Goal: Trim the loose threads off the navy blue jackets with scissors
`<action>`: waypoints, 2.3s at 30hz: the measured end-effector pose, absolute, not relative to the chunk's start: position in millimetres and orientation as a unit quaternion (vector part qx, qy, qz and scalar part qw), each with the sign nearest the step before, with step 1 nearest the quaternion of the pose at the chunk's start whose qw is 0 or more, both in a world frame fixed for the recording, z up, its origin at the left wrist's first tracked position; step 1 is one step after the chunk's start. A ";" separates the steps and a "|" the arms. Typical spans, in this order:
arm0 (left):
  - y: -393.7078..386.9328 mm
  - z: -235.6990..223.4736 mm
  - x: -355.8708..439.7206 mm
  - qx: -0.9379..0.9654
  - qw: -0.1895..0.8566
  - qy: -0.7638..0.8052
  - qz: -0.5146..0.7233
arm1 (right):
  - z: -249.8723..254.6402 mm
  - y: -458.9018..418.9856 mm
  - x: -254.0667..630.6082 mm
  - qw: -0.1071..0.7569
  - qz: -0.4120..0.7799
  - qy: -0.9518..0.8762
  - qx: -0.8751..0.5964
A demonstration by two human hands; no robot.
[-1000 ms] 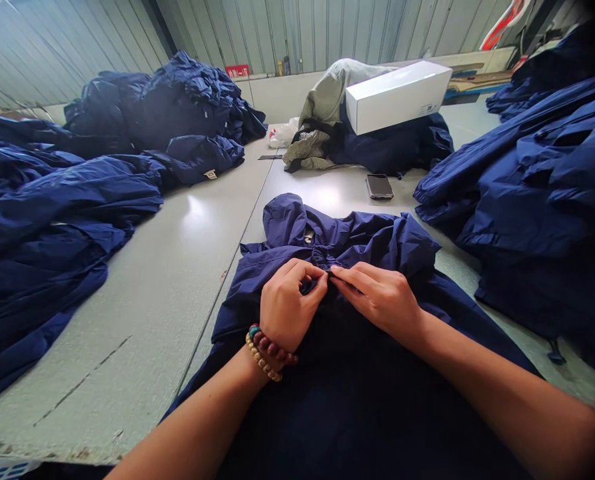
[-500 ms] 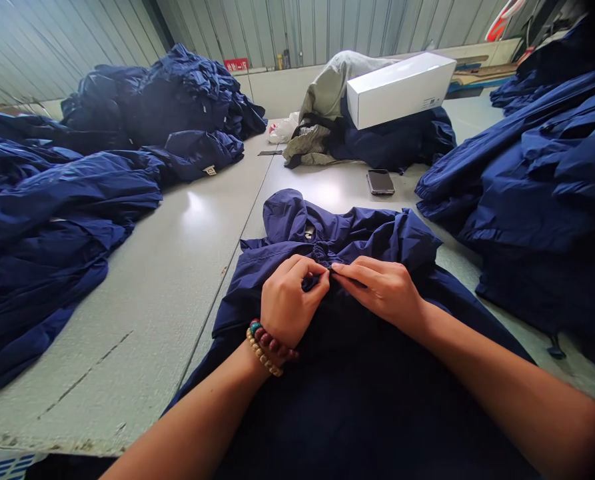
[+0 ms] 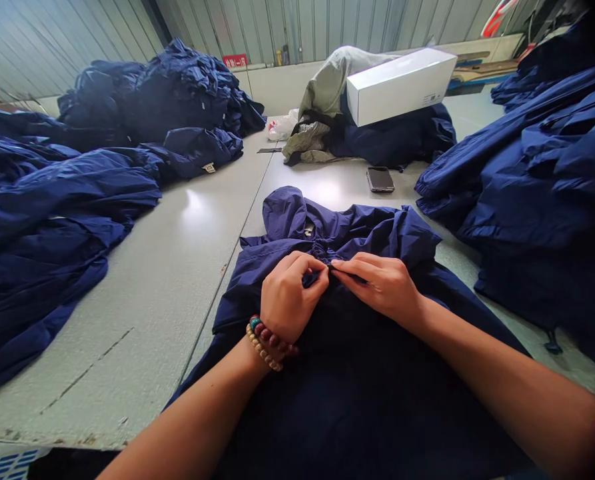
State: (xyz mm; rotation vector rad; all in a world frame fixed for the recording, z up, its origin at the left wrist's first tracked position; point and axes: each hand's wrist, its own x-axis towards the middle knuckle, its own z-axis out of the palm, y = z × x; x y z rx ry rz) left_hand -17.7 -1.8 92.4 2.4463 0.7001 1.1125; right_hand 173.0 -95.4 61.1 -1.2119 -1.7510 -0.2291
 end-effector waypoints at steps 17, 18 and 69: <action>8.5 98.5 -16.9 0.767 0.426 0.282 0.389 | 66.7 -102.7 167.8 0.543 -0.016 -0.597 -0.590; 8.6 98.4 -16.5 0.758 0.447 0.283 0.382 | 66.4 -103.2 167.5 0.539 0.003 -0.604 -0.587; -91.4 116.3 -59.8 0.923 0.252 0.086 0.279 | 72.8 -194.6 146.0 0.566 0.146 -0.534 -0.611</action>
